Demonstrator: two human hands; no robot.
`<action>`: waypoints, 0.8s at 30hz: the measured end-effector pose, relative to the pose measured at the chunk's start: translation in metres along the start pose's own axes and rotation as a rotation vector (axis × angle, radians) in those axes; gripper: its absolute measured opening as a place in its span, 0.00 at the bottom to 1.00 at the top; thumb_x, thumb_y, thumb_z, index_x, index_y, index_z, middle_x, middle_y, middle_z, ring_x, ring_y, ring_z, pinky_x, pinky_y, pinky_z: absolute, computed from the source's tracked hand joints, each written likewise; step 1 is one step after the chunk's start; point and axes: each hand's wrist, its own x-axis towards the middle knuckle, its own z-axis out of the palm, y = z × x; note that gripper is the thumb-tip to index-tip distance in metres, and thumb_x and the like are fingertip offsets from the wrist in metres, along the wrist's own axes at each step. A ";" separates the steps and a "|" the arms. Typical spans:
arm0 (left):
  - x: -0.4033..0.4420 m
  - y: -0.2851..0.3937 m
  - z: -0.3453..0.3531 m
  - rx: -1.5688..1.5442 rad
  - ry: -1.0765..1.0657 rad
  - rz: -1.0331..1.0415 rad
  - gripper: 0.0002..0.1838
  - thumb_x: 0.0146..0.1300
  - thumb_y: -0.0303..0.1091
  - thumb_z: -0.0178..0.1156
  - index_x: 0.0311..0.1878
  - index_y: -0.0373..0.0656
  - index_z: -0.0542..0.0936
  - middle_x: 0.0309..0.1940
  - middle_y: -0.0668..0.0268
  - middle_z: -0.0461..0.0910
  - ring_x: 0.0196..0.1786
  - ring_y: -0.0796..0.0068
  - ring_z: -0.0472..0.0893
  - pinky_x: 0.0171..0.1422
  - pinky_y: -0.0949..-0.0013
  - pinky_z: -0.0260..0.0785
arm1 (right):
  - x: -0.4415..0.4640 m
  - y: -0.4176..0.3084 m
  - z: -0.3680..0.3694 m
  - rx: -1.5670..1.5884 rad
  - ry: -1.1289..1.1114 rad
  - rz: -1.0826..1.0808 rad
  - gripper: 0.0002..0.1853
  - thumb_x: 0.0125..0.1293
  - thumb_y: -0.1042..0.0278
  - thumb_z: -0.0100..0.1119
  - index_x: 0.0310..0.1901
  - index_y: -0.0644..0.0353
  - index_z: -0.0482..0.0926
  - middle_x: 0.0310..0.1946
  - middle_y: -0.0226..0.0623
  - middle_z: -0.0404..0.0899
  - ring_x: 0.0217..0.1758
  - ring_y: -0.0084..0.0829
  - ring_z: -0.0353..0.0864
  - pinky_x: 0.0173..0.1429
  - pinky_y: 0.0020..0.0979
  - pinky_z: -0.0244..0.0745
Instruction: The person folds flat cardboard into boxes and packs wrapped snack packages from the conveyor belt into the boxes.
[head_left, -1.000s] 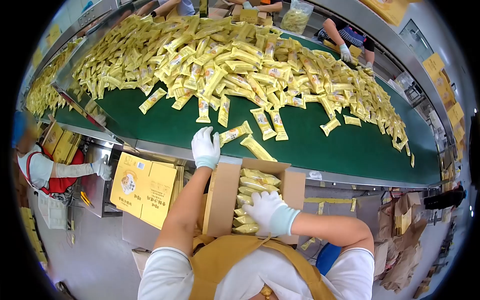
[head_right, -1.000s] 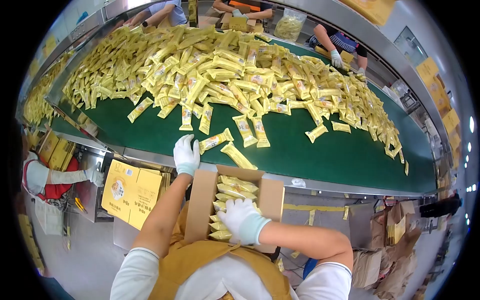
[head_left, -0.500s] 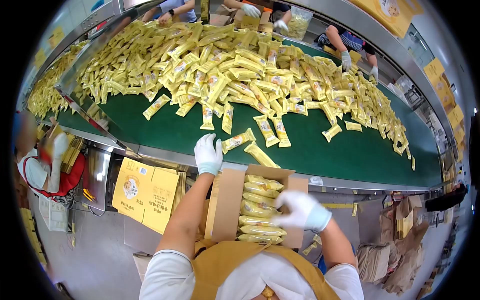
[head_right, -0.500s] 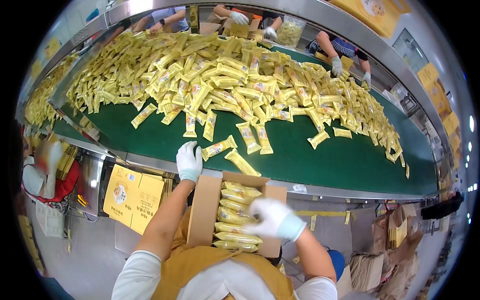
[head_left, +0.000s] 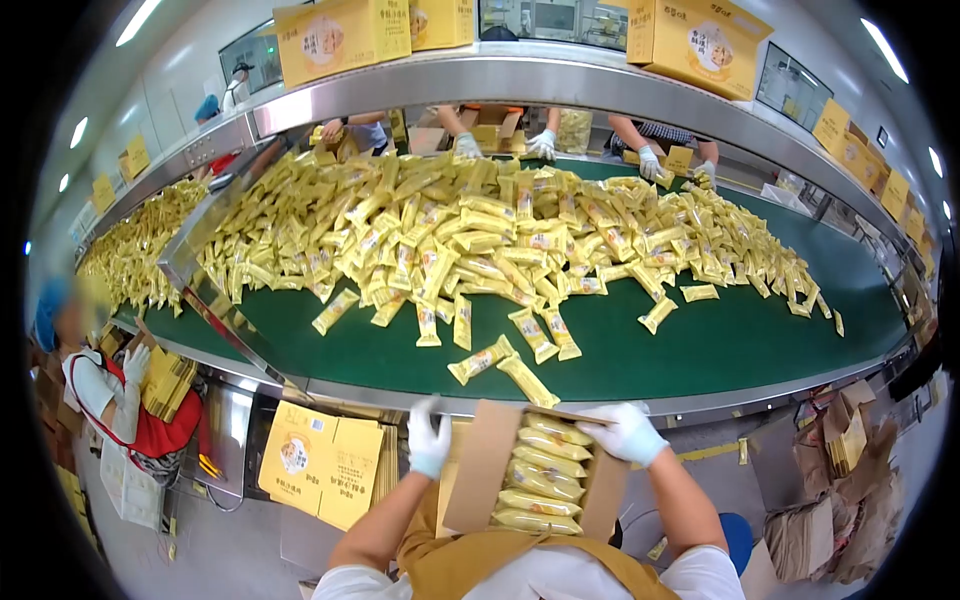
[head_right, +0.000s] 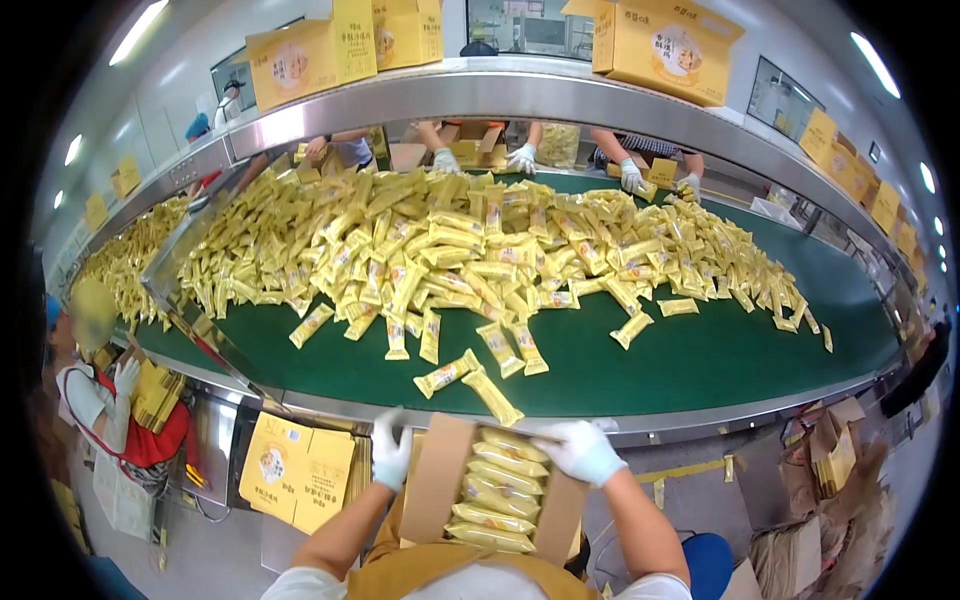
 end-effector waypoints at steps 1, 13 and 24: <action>-0.020 0.000 -0.004 -0.055 -0.100 -0.038 0.21 0.63 0.31 0.64 0.58 0.37 0.77 0.53 0.51 0.79 0.55 0.49 0.79 0.62 0.55 0.71 | -0.011 0.003 -0.006 0.045 0.147 -0.006 0.14 0.66 0.55 0.67 0.46 0.53 0.89 0.41 0.47 0.87 0.45 0.50 0.86 0.51 0.41 0.81; -0.076 0.115 0.067 -0.684 -0.579 -0.319 0.75 0.49 0.44 0.82 0.80 0.36 0.27 0.75 0.42 0.56 0.76 0.45 0.64 0.74 0.52 0.66 | -0.027 0.072 -0.018 0.316 0.490 0.352 0.17 0.66 0.67 0.65 0.48 0.73 0.83 0.43 0.54 0.88 0.48 0.45 0.89 0.51 0.37 0.80; 0.290 0.205 0.014 -0.497 0.121 0.665 0.47 0.67 0.33 0.65 0.81 0.37 0.46 0.72 0.53 0.61 0.72 0.59 0.66 0.77 0.56 0.60 | 0.101 -0.028 -0.205 0.442 0.742 -0.391 0.19 0.79 0.62 0.45 0.56 0.69 0.78 0.49 0.34 0.81 0.52 0.26 0.78 0.58 0.29 0.73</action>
